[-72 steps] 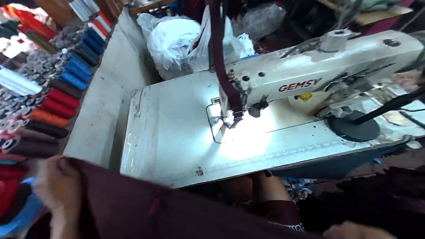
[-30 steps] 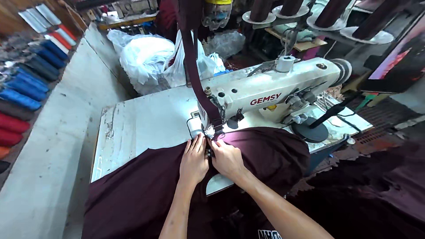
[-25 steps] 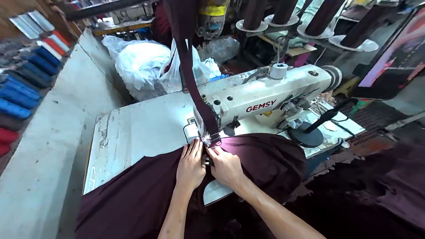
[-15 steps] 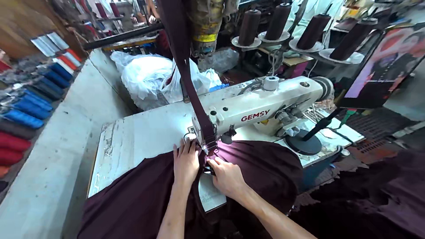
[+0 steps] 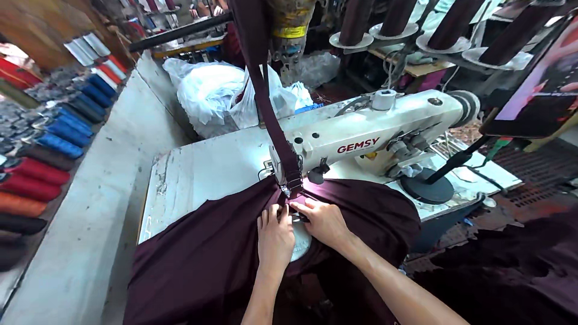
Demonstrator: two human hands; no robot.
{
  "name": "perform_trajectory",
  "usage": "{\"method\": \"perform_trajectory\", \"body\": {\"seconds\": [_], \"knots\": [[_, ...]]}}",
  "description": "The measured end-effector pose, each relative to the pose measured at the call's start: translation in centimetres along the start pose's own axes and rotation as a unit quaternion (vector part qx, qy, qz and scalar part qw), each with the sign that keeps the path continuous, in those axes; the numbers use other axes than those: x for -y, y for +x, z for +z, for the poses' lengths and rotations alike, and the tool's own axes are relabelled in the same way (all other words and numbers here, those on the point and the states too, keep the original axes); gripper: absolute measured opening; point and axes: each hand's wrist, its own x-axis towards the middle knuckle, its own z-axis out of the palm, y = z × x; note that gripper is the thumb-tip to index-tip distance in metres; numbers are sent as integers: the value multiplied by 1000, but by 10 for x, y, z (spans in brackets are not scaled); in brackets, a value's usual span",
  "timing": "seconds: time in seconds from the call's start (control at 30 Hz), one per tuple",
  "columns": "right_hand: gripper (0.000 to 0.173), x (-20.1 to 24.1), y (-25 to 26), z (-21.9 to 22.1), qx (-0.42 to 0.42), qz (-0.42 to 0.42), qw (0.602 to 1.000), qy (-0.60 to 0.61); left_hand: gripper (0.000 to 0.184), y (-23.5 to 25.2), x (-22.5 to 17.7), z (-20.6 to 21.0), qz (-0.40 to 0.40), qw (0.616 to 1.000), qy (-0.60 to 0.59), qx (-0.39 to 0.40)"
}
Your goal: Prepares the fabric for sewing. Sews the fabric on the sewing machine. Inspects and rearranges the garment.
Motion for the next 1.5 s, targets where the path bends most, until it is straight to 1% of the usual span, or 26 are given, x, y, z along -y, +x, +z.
{"method": "perform_trajectory", "body": {"seconds": [0.07, 0.13, 0.23, 0.27, 0.3, 0.37, 0.4, 0.47, 0.53, 0.63, 0.67, 0.73, 0.8, 0.83, 0.9, 0.97, 1.03, 1.07, 1.13, 1.17, 1.2, 1.27, 1.3, 1.37, 1.43, 1.5], "knots": [[48, 2, 2, -2, 15, -2, 1000, -11, 40, 2, 0, 1, -3, 1000, 17, 13], [48, 3, 5, -2, 24, 2, 1000, -19, 41, 5, 0, 1, -5, 1000, 20, 11], [38, 6, 14, 2, 19, 15, 1000, -13, 39, 15, -2, -2, -28, 999, 15, 16], [32, 9, 19, 0, 38, 30, 999, -10, 38, 20, -3, -2, -36, 999, 13, 21], [28, 14, 25, -4, 79, 57, 995, 1, 38, 25, -2, -2, -42, 999, 13, 26], [31, 26, 39, -19, 189, 126, 973, 35, 40, 37, 3, 0, -42, 999, 22, 23], [33, 29, 43, -22, 212, 147, 965, 45, 40, 44, 6, 0, -42, 998, 26, 32], [33, 34, 41, -20, 191, 163, 967, 33, 40, 58, 14, -3, -49, 996, 23, 78], [30, 37, 32, -9, 111, 144, 983, -18, 41, 65, 23, -3, -45, 994, 6, 98], [30, 32, 18, 6, -10, 68, 995, -75, 44, 50, 30, 0, -4, 997, 21, 71], [33, 28, 15, 9, -29, 42, 996, -74, 47, 40, 27, -2, 9, 998, 28, 61], [33, 16, 13, 10, -45, 0, 998, -52, 45, 20, 20, -7, 13, 997, 34, 62], [28, -1, 18, 8, -42, -41, 998, -15, 34, 5, 14, -9, 9, 998, 25, 54], [26, -11, 24, 7, -26, -59, 998, 4, 32, 3, 12, -9, 9, 998, 21, 51], [21, -31, 38, 1, -3, -97, 994, 49, 33, 3, 10, -12, 8, 998, 22, 65], [21, -43, 49, -3, 6, -114, 991, 70, 35, 8, 6, -16, 1, 996, 28, 90], [24, -34, 51, -15, 45, -64, 996, 33, 34, 12, 1, -17, -10, 994, 27, 107], [25, -20, 49, -25, 78, -17, 997, 9, 34, 13, 0, -16, -13, 994, 25, 107], [28, 15, 40, -46, 159, 107, 981, 7, 32, 14, 0, -13, -3, 995, 32, 96], [29, 30, 31, -48, 165, 151, 974, 32, 33, 14, 0, -12, 4, 995, 33, 93], [31, 43, 20, -46, 152, 181, 969, 71, 34, 15, 2, -13, 11, 995, 25, 94], [37, 59, 1, -33, 122, 224, 959, 122, 37, 15, 4, -16, 16, 992, 15, 128], [41, 62, -4, -25, 97, 228, 963, 102, 40, 17, 6, -19, 18, 989, 10, 146], [42, 57, -6, -9, 44, 204, 978, 25, 40, 18, 11, -20, 26, 988, -3, 154], [41, 44, -4, 0, 18, 159, 987, -10, 36, 19, 17, -16, 41, 990, -22, 134], [37, 29, 0, 3, 1, 96, 995, -9, 31, 21, 21, -14, 47, 991, -30, 122]]}}
